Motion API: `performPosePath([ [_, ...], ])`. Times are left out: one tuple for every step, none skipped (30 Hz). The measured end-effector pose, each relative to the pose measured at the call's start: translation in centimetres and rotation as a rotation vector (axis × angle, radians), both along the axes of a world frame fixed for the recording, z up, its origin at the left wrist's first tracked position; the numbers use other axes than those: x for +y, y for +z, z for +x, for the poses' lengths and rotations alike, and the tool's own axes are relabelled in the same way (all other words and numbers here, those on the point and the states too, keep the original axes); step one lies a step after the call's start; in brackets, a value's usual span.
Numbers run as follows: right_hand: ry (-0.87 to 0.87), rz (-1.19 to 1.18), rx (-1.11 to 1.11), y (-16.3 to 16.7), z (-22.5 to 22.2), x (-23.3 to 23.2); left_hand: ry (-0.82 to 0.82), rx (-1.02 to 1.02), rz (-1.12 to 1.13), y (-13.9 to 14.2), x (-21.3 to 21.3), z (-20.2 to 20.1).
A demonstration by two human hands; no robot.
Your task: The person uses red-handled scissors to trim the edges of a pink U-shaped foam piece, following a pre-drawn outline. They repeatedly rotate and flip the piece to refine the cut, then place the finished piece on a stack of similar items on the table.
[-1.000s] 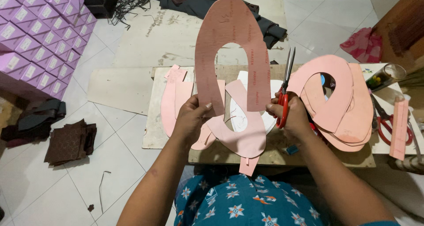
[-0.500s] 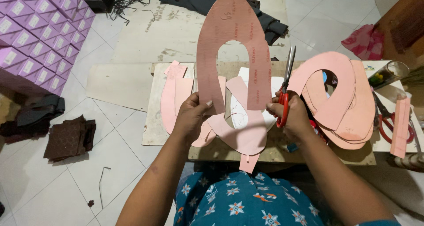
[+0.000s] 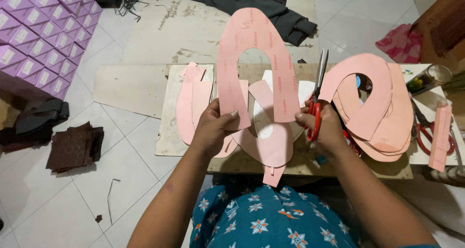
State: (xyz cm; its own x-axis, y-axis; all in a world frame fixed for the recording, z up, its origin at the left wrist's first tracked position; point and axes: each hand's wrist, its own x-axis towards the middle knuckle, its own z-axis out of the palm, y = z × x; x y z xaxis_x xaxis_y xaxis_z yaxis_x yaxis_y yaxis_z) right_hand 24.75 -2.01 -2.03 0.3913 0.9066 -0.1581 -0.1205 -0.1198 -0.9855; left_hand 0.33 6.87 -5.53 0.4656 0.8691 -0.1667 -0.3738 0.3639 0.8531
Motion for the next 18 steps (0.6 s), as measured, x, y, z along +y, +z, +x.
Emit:
performPosePath([
  [-0.002, 0.01, -0.004, -0.2, 0.1, 0.0, 0.013, 0.004, 0.003, -0.1, -0.1, 0.0],
  [-0.004, 0.021, -0.008, -0.4, 0.1, 0.0, 0.027, 0.008, 0.006, -0.2, -0.1, 0.1],
  [-0.019, 0.021, 0.0, -0.6, 0.1, 0.0, 0.041, 0.011, 0.009, -0.3, -0.1, 0.1],
  [-0.034, 0.022, 0.008, -0.7, 0.1, -0.1, 0.051, 0.004, 0.016, -0.4, -0.1, 0.1],
  [-0.049, 0.023, 0.016, -1.0, 0.2, -0.3, 0.061, -0.004, 0.023, -0.4, -0.2, 0.1],
  [-0.021, 0.039, -0.009, -1.4, 0.3, -0.6, 0.071, -0.011, 0.03, -0.4, -0.2, 0.0],
  [0.007, 0.054, -0.033, -1.8, 0.3, -1.0, 0.074, -0.024, 0.043, -0.4, -0.2, -0.1],
  [0.035, 0.068, -0.058, -2.1, 0.4, -1.4, 0.077, -0.037, 0.057, -0.4, -0.3, -0.2],
  [0.021, 0.043, -0.06, -2.4, 0.3, -1.7, 0.078, -0.049, 0.071, -0.4, -0.4, -0.3],
  [0.006, 0.019, -0.063, -2.8, 0.2, -2.0, 0.083, -0.061, 0.069, -0.3, -0.4, -0.3],
  [-0.009, -0.005, -0.066, -3.1, -0.1, -2.1, 0.086, -0.072, 0.066, -0.3, -0.5, -0.3],
  [-0.011, 0.051, -0.026, -3.2, -0.2, -2.2, 0.09, -0.084, 0.064, -0.4, -0.6, -0.2],
  [-0.012, 0.108, 0.014, -3.3, -0.4, -2.3, 0.09, -0.105, 0.051, -0.5, -0.7, -0.1],
  [-0.013, 0.165, 0.055, -3.4, -0.5, -2.2, 0.091, -0.125, 0.038, -0.6, -0.9, 0.1],
  [-0.026, 0.19, 0.081, -3.3, -0.7, -2.0, 0.093, -0.145, 0.026, -0.7, -1.0, 0.2],
  [-0.039, 0.215, 0.107, -3.1, -0.6, -1.8, 0.073, -0.139, 0.022, -0.9, -1.1, 0.3],
  [-0.053, 0.239, 0.133, -2.7, -0.4, -1.8, 0.054, -0.132, 0.017, -1.0, -1.3, 0.4],
  [-0.049, 0.229, 0.054, -2.3, -0.2, -2.0, 0.035, -0.126, 0.011, -1.1, -1.4, 0.5],
])
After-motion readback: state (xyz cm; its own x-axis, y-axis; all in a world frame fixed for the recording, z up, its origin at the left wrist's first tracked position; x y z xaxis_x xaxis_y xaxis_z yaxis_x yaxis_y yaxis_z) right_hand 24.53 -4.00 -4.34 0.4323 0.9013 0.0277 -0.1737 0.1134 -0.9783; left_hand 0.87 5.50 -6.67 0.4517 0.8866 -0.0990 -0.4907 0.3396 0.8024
